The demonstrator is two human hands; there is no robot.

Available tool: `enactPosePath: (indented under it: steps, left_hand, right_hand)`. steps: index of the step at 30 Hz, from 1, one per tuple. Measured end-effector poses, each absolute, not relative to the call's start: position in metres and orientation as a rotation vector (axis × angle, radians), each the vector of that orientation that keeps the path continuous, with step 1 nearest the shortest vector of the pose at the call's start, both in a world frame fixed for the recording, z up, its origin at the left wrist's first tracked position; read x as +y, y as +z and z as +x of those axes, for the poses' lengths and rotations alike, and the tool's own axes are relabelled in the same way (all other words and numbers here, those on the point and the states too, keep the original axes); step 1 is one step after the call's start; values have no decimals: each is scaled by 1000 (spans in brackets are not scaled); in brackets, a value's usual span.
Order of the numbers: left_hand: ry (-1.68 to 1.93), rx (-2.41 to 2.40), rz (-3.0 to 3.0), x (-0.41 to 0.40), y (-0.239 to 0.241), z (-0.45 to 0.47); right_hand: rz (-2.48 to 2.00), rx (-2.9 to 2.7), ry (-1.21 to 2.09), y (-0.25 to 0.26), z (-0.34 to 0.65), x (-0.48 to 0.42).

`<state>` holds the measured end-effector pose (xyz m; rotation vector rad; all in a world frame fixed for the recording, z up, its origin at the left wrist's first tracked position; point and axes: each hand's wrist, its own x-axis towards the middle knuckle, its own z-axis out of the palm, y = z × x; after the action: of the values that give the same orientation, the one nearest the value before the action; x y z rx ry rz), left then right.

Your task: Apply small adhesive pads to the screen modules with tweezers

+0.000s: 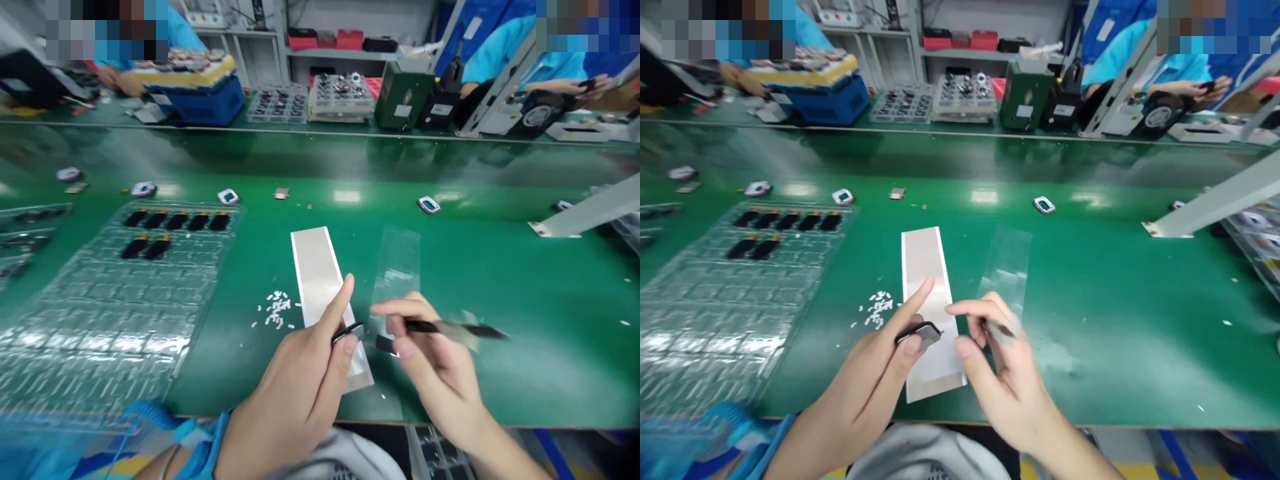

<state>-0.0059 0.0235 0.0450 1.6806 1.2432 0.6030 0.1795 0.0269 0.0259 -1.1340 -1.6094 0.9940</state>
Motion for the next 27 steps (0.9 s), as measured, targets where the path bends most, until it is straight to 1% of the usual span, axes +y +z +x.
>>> enactPosePath:
  steps: [2,6,8,10,12,15,19,23,27]
  left_hand:
    - [572,1262,1697,30,59,-15]
    - [547,1369,1786,46,77,-48]
    - [504,1606,1944,59,78,-82]
    - [403,1966,2082,75,76,-127]
    - [321,2244,1999,92,70,-174]
    - [368,2371,1916,114,53,-227]
    - [437,2374,1855,127,28,-249]
    - [494,2355,1797,132,17,-245]
    - [606,2279,1735,134,22,-234]
  right_hand:
    - [-1065,-1732,1092,30,171,46]
    - [-1059,-1719,1143,30,158,110]
    - [-1180,-1744,1080,23,162,158]
    - [-1363,-1804,937,8,171,210]
    - [-1429,-1790,860,-11,182,256]
    - [-1490,-1762,755,-38,196,293]
    - [-1589,-1758,633,-50,214,296]
    - [-1624,-1752,598,-33,228,279]
    - [-1592,-1739,653,-14,233,246]
